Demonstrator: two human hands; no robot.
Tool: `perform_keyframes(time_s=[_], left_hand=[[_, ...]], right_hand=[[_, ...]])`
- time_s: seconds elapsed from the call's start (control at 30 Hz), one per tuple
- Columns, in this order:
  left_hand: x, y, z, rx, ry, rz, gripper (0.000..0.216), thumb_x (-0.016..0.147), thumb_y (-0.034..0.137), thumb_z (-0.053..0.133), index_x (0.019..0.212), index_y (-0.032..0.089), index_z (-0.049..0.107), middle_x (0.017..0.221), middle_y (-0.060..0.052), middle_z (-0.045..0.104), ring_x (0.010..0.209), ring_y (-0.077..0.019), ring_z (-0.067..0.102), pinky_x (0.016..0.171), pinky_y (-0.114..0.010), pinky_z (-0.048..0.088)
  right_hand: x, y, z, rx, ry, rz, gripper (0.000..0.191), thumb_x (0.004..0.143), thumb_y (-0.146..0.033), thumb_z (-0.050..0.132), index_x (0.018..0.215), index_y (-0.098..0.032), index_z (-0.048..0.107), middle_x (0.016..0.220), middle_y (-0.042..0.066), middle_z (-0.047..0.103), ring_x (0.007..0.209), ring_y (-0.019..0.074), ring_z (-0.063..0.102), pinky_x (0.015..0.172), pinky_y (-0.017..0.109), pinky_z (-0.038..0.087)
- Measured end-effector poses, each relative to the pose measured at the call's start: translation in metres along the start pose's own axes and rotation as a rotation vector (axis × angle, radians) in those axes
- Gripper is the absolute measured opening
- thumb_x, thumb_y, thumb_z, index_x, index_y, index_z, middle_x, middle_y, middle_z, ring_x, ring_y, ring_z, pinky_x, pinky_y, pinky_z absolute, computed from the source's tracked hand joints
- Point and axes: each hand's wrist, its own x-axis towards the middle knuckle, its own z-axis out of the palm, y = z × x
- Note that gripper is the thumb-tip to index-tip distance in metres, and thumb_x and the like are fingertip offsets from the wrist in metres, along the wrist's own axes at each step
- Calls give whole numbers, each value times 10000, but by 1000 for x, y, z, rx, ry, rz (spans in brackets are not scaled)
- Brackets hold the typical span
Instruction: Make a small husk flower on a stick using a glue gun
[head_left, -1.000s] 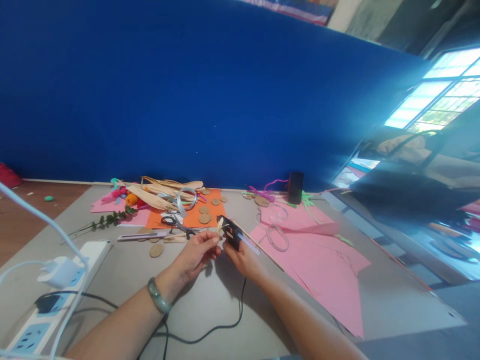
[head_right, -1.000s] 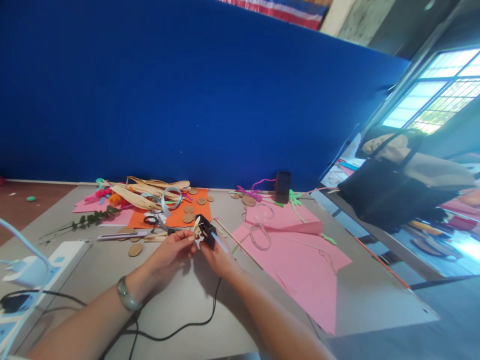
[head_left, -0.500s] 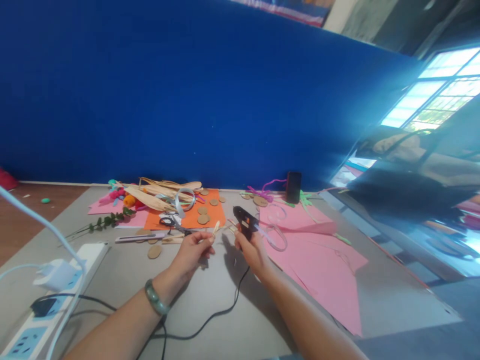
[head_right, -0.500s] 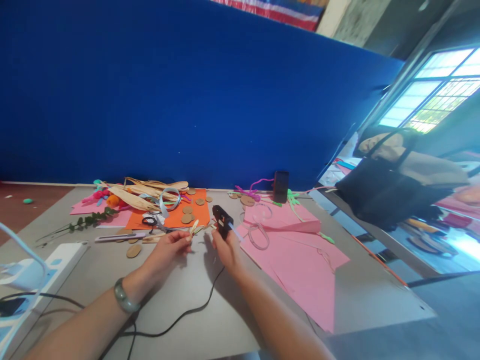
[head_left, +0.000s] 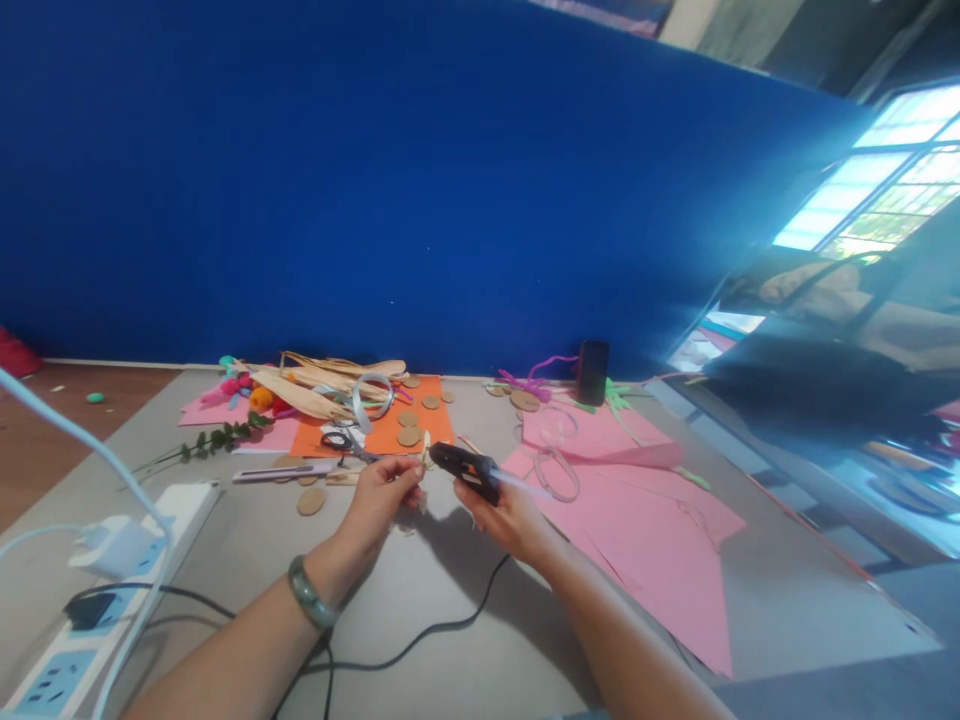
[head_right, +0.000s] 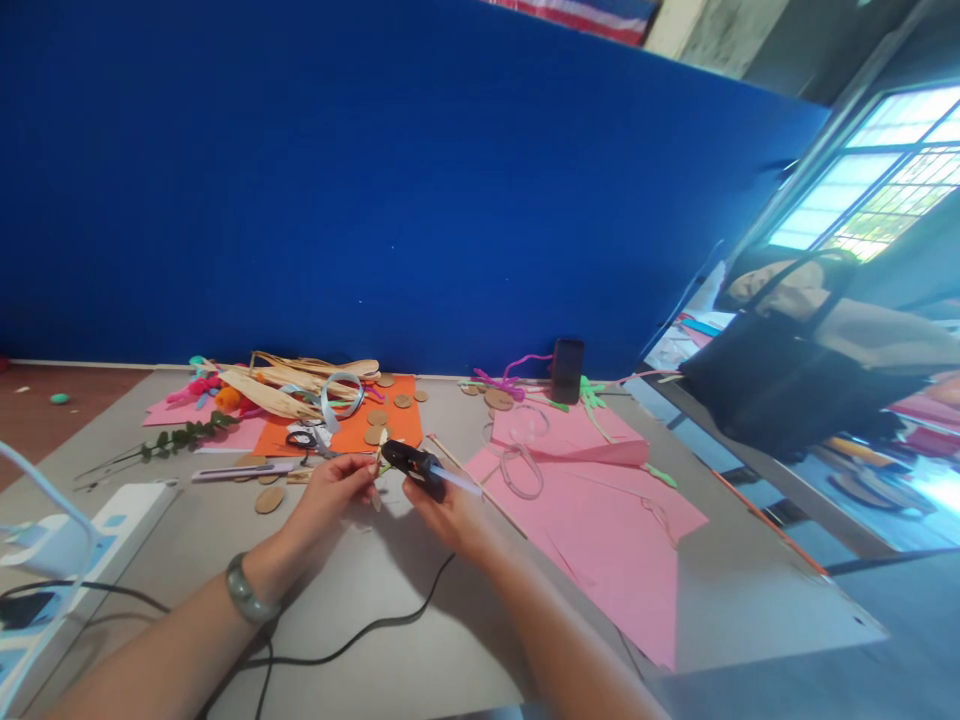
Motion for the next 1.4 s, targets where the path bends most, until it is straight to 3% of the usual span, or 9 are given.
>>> perform_keyframes(time_s=[0.27,0.5,0.67,0.77,0.93,1.07,1.23,1.4], left_hand=[[1,0,-1,16,28,17,310,593,312,815,785,116,671,557,-8,630,463,-95,560,435,-182,411],[1,2,-1,-150,-153,-80,306,660,329,786,834,137,625,528,29,587,446,-71,536,420,-148,383],[-6,3,3,-139,-259,-179,301,691,331,767,793,169,534,749,-30,691,501,-93,616,426,-164,415],[-7,0,5,-140,-294,-175,308,702,328,756,783,175,501,729,-42,704,550,-113,650,513,-196,484],[-4,-8,6,-53,-242,-132,368,649,349,779,761,184,470,618,-27,692,507,-146,656,494,-233,504],[-5,-9,6,14,-163,-120,340,663,356,763,783,171,503,741,-53,724,486,-125,642,430,-208,470],[-2,-7,4,45,-112,-83,359,611,377,795,754,152,555,694,-37,697,424,-108,602,393,-202,433],[-1,-6,2,64,-93,-8,353,558,366,829,728,141,618,644,-10,666,535,-136,648,508,-223,480]], right_hand=[[3,2,-4,108,-45,24,336,905,-469,509,966,-153,605,479,-52,487,455,118,457,500,249,373],[3,1,-2,213,-124,34,316,894,-469,525,820,-164,566,469,-53,499,464,105,456,513,236,365],[3,-2,7,232,-121,28,310,861,-455,564,930,-154,585,465,-66,498,439,102,457,488,232,359],[4,1,8,215,-71,37,308,862,-454,563,914,-152,590,473,-57,506,443,105,467,484,233,360],[6,2,0,285,45,-22,269,871,-425,548,849,-157,563,450,-63,478,410,91,423,459,228,325],[6,-4,-6,305,198,-82,224,847,-385,569,879,-164,548,463,-72,469,414,89,409,476,235,348],[3,-3,-2,110,131,-18,256,856,-415,557,767,-175,571,510,-36,504,478,117,480,515,254,417],[1,-1,13,38,189,-60,208,802,-383,636,864,-188,599,640,-7,606,526,130,543,510,246,457]])
